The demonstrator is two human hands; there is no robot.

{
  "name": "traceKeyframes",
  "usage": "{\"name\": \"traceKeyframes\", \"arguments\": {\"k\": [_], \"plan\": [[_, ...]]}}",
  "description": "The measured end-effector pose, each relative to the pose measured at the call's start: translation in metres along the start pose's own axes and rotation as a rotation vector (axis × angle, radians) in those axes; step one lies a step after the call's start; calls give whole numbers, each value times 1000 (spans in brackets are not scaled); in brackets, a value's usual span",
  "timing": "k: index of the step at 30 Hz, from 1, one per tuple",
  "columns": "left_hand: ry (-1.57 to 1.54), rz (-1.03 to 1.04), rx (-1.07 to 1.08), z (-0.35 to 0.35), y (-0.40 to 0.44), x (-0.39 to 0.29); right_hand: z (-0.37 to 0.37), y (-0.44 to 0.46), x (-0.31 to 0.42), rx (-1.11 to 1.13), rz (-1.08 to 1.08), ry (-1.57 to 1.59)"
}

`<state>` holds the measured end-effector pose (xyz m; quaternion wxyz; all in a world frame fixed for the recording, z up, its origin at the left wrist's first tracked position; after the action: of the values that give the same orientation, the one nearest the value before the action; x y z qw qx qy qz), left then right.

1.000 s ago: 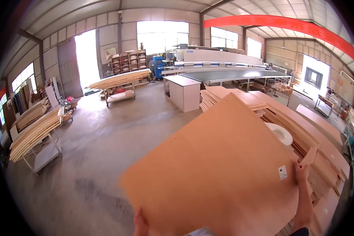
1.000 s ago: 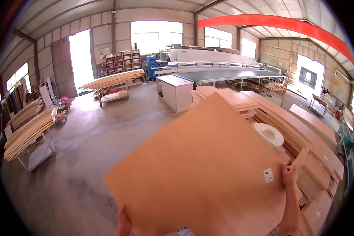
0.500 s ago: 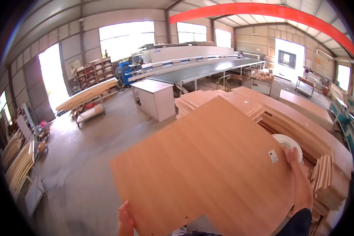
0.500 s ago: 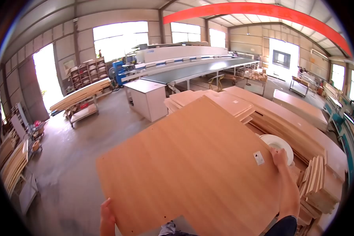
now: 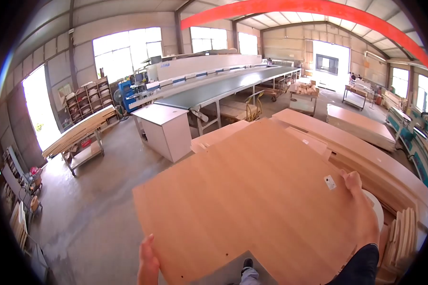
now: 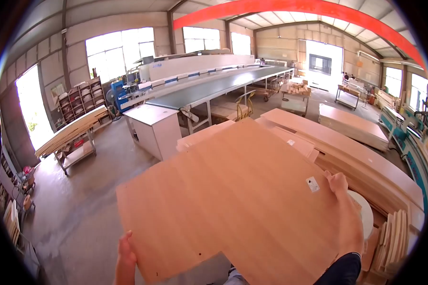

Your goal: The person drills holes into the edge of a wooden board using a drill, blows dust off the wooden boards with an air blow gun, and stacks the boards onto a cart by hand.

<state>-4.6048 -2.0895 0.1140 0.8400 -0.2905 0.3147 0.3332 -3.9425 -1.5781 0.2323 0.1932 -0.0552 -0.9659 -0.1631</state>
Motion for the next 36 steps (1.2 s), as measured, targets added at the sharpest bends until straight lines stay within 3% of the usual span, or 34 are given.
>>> {"name": "traceKeyframes", "arguments": {"k": [7, 11, 13, 14, 18, 20, 21, 22, 30, 36], "plan": [[-35, -27, -35, 142, 150, 28, 134, 230, 66, 2, -59, -34], [-32, -44, -45, 212, 223, 51, 172, 337, 126, 13, -137, -106], [-52, -70, -8, 239, 256, 67, 190, 365, 169, 154, -134, -41], [-6, -77, -16, 241, 271, 80, 204, 365, 181, 230, -125, -11], [85, -116, 9, 257, 292, 129, 259, 354, 211, 23, -458, -243], [73, -74, -10, 274, 295, 148, 310, 361, 207, 350, -480, -180], [64, -14, -28, 281, 297, 154, 315, 350, 204, 344, -479, -229], [45, 53, -33, 286, 299, 157, 314, 336, 204, 322, -477, -278], [-25, -5, 1, 276, 353, 166, 260, 267, 172, 341, -388, -268], [-23, -4, 96, 292, 347, 159, 179, 115, 98, 184, -135, -168]]}}
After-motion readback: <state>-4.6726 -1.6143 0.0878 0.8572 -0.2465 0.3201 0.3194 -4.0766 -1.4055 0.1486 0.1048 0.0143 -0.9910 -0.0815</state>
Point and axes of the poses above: each hand's wrist, its own y-axis towards the middle knuckle, its own z-axis out of the palm, x = y × z, the point moved 8 cm from there along y, towards the middle knuckle, and after that the axes turned 9 degrees about -y, right-handed, at the moved point
